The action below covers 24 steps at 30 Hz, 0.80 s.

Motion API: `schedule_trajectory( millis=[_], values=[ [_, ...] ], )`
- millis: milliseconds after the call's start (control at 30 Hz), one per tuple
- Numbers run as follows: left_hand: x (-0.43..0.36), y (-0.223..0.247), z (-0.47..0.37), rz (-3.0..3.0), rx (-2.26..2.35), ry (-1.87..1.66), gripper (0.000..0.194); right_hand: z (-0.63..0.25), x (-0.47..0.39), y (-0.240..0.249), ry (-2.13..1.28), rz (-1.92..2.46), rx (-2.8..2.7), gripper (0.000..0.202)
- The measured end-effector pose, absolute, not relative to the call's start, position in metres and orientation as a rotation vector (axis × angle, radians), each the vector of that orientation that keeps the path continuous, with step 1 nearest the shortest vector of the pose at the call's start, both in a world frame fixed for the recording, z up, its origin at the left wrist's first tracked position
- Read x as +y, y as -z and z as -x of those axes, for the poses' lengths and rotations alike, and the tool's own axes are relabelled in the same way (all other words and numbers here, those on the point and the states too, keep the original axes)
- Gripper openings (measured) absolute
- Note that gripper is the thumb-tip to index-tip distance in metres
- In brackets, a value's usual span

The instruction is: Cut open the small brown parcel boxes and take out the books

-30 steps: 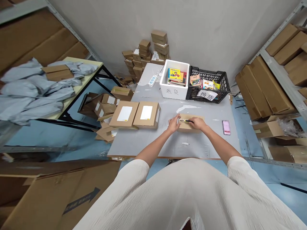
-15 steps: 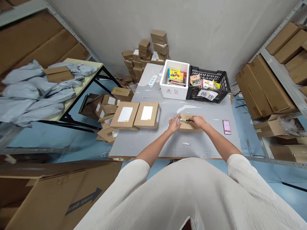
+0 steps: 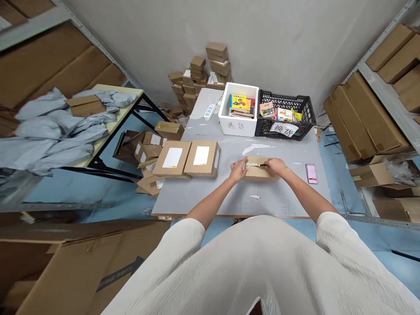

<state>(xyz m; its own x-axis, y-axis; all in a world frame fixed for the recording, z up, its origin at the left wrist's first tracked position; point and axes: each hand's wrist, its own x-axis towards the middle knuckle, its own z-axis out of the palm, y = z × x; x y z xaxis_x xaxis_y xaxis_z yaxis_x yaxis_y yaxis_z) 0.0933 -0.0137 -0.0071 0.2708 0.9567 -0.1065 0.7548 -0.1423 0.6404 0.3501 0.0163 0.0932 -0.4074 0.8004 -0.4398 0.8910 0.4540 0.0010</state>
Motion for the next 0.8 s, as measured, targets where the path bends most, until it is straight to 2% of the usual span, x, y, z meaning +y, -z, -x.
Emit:
schedule_trajectory(
  millis=[200, 333, 800],
  values=[
    [-0.013, 0.003, -0.095, -2.052, 1.555, -0.373, 0.062, -0.389, 0.012, -0.091, 0.363, -1.497, 2.301, 0.04],
    [-0.013, 0.0, -0.098, -2.079, 1.57, -0.325, 0.054, -0.415, 0.011, -0.089, 0.364, -1.528, 2.286, 0.038],
    [-0.018, -0.01, -0.114, -2.061, 1.724, -0.23, 0.061, -0.486, 0.016, -0.084, 0.42, -1.557, 2.29, 0.035]
  ],
)
